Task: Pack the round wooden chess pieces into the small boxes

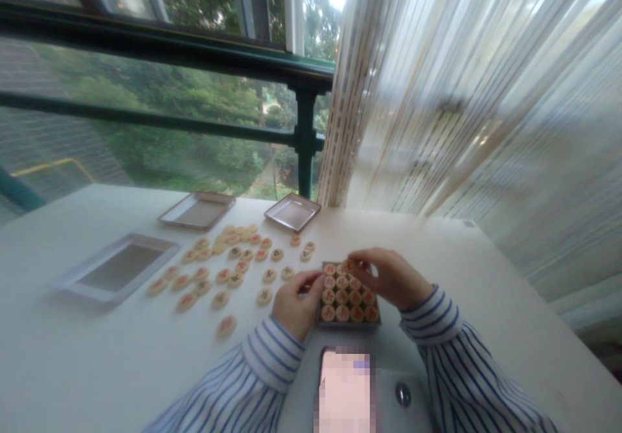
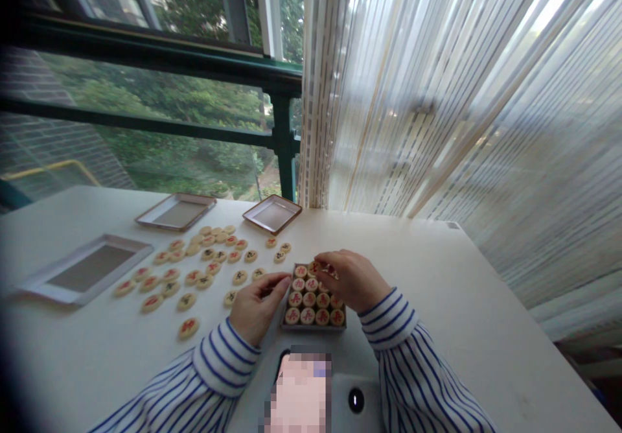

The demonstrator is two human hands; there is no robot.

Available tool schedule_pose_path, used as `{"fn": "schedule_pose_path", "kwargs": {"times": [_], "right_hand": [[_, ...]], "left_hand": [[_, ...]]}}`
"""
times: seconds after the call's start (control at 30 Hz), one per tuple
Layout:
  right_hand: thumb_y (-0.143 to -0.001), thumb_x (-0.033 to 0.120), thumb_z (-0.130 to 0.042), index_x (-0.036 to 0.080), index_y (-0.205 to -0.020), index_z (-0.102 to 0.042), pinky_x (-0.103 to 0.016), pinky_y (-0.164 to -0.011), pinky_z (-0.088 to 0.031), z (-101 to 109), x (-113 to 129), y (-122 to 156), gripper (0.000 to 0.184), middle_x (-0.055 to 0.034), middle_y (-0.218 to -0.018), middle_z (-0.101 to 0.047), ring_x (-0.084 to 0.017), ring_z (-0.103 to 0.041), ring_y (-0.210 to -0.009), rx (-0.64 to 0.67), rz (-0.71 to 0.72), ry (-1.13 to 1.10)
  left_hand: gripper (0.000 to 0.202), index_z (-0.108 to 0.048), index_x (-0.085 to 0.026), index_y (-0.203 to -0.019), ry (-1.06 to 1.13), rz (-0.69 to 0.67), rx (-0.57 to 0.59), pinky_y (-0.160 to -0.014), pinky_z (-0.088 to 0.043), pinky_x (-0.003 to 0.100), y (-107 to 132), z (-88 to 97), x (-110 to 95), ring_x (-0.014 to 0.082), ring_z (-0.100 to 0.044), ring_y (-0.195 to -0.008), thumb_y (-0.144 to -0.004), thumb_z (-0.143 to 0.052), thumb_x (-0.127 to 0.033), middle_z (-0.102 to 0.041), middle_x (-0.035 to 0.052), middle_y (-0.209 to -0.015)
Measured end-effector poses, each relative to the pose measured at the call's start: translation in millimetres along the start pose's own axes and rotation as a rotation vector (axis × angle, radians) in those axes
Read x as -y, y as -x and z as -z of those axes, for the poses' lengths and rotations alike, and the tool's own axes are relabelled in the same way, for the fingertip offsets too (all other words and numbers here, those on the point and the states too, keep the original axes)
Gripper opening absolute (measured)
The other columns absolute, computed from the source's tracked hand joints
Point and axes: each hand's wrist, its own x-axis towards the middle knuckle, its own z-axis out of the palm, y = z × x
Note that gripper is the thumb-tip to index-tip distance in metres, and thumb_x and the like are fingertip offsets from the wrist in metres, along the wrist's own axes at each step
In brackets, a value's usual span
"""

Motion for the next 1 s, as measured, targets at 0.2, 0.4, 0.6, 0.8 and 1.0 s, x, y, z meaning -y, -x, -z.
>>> {"fn": "schedule_pose_path", "kwargs": {"times": [0.2, 0.4, 0.6, 0.8, 1.0], "right_hand": [[-0.079, 0.029, -0.051, 0.021, -0.097, -0.061, -0.025, -0.070, -0.043, 4, -1, 0, 0.022, -0.0038, -0.081, -0.066, -0.014, -0.059, -0.072, 0.020, -0.021, 0.021], [-0.078, 0.028, -0.051, 0.021, -0.093, -0.062, -0.024, -0.067, -0.043, 5, -7, -1, 0.019, -0.0027, -0.080, -0.066, -0.013, -0.059, -0.070, 0.033, -0.055, 0.030], [-0.079, 0.030, -0.051, 0.021, -0.091, -0.062, -0.023, -0.066, -0.043, 3, -13, 0, 0.019, -0.0025, -0.078, -0.066, -0.012, -0.059, -0.069, 0.038, -0.095, 0.038], [-0.077, 0.028, -0.052, 0.021, -0.090, -0.062, -0.023, -0.066, -0.043, 5, -15, 0, 0.017, -0.0021, -0.078, -0.066, -0.012, -0.059, -0.069, 0.048, -0.092, 0.028], [-0.076, 0.026, -0.053, 0.021, -0.090, -0.062, -0.023, -0.066, -0.043, 6, -18, -2, 0.016, -0.0017, -0.078, -0.066, -0.012, -0.059, -0.069, 0.067, -0.101, 0.023]], "left_hand": [[0.027, -0.067, -0.017, -0.084, 0.014, 0.041, 0.000, -0.059, -0.050, 0.029, 1, -1.3, -2, 0.0181, -0.062, -0.066, -0.067, -0.059, -0.037, -0.069, 0.0063, -0.079], [0.027, -0.066, -0.017, -0.084, -0.014, 0.031, 0.010, -0.057, -0.050, 0.027, 1, -3.6, 2, 0.0165, -0.061, -0.062, -0.068, -0.057, -0.036, -0.068, 0.0065, -0.080], [0.026, -0.065, -0.017, -0.085, -0.041, 0.024, 0.021, -0.057, -0.050, 0.028, 1, -3.8, 1, 0.0166, -0.061, -0.063, -0.069, -0.056, -0.035, -0.068, 0.0064, -0.082], [0.026, -0.065, -0.018, -0.085, -0.034, -0.001, 0.014, -0.058, -0.050, 0.027, -1, -4.0, 5, 0.0167, -0.061, -0.066, -0.068, -0.057, -0.035, -0.067, 0.0066, -0.085], [0.027, -0.065, -0.019, -0.088, -0.044, -0.056, 0.020, -0.062, -0.049, 0.028, -14, -5.8, 12, 0.0177, -0.061, -0.071, -0.069, -0.055, -0.035, -0.066, 0.0059, -0.089]]}}
